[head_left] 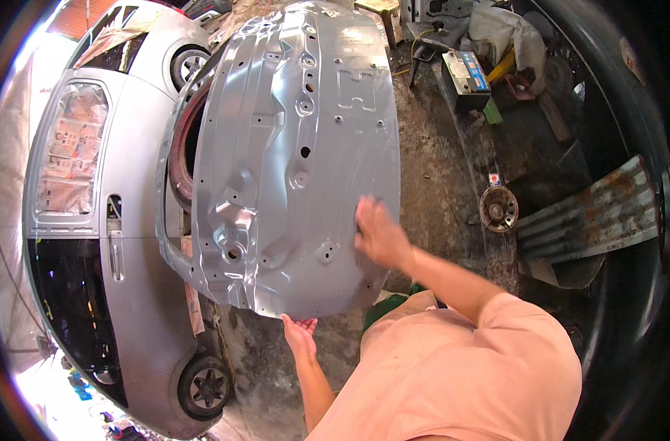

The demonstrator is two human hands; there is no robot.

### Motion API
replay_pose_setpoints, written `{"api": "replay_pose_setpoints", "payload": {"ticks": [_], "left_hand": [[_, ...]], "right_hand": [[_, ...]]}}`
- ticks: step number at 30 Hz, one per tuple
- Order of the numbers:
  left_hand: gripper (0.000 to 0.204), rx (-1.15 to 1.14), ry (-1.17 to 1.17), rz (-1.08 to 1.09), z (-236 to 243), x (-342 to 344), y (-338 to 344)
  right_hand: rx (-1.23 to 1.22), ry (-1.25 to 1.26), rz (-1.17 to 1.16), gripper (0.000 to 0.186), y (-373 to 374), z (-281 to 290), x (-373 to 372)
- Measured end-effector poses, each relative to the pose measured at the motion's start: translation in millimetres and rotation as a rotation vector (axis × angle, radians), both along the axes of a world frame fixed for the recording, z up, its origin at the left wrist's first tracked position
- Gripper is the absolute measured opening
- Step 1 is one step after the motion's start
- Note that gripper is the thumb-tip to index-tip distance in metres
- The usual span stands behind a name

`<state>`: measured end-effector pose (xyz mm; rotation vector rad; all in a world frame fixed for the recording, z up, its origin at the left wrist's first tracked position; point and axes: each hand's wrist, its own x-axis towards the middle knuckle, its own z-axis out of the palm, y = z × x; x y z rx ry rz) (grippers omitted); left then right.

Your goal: The person sands the surface of a large, grey car hood using a sanding block. They move the block across the metal surface in repetitive strokes, covering various sections of the hood to smooth it out.

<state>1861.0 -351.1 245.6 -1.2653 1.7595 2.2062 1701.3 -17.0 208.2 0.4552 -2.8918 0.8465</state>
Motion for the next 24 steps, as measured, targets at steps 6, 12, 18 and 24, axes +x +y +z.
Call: {"api": "replay_pose_setpoints", "payload": {"ticks": [6, 12, 18, 24], "left_hand": [[0.065, 0.0, -0.002, 0.0, 1.7, -9.8, 0.3], [0.069, -0.01, -0.017, 0.011, 3.5, -5.4, 1.9], [0.069, -0.009, -0.024, -0.006, 0.1, -7.3, -3.8], [0.067, 0.014, -0.022, 0.006, 6.7, -7.6, 1.6]], "right_hand": [[-0.101, 0.089, -0.432, 0.075, 44.4, -23.1, -124.4], [-0.082, 0.12, 0.062, 0.078, -21.8, -33.6, 52.5], [-0.09, 0.08, -0.444, 0.075, 55.3, -19.6, -133.1], [-0.009, 0.106, -0.378, 0.075, 15.8, -26.2, -50.6]]}}
